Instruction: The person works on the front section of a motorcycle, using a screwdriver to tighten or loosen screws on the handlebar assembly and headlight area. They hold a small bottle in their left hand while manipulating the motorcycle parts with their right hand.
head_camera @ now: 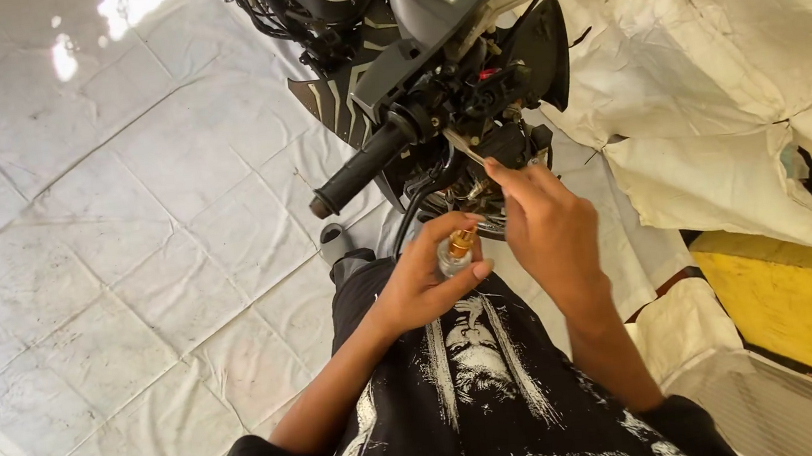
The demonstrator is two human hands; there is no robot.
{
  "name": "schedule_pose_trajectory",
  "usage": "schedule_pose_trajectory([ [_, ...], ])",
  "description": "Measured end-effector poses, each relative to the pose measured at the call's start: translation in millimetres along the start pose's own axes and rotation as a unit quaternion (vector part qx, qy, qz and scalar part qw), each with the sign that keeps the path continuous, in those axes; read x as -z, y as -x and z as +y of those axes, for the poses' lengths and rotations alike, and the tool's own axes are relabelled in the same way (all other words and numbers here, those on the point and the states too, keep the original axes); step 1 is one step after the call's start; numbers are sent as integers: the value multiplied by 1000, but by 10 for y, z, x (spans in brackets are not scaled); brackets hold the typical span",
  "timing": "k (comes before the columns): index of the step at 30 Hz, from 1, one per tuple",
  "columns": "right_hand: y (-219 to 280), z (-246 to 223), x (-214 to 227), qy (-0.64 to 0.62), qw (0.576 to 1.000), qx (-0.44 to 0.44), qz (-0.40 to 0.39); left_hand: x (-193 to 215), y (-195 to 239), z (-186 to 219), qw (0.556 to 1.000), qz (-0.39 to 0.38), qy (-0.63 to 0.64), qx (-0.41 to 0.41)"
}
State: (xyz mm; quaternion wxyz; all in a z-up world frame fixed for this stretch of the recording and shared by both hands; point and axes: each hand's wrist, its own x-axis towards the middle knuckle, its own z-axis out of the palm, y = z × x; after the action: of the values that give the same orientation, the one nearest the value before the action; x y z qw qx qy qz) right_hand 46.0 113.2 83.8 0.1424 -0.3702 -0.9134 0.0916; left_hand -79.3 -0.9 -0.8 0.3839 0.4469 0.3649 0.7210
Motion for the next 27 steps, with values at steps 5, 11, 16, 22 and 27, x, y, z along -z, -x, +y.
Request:
schedule_pose_trajectory([
  [5,79,-19,-250,46,999,-11,19,57,-28,119,998,-49,45,11],
  [11,158,-287,-120,41,998,-51,18,201,-42,212,990,-87,98,41],
  [16,130,-209,-364,15,995,-88,34,255,12,190,984,-109,130,58],
  [22,183,-414,-231,1,992,-123,3,354,-57,180,987,-138,85,21],
  [27,45,-335,-482,-27,991,-119,45,329,-41,188,989,-113,92,27],
])
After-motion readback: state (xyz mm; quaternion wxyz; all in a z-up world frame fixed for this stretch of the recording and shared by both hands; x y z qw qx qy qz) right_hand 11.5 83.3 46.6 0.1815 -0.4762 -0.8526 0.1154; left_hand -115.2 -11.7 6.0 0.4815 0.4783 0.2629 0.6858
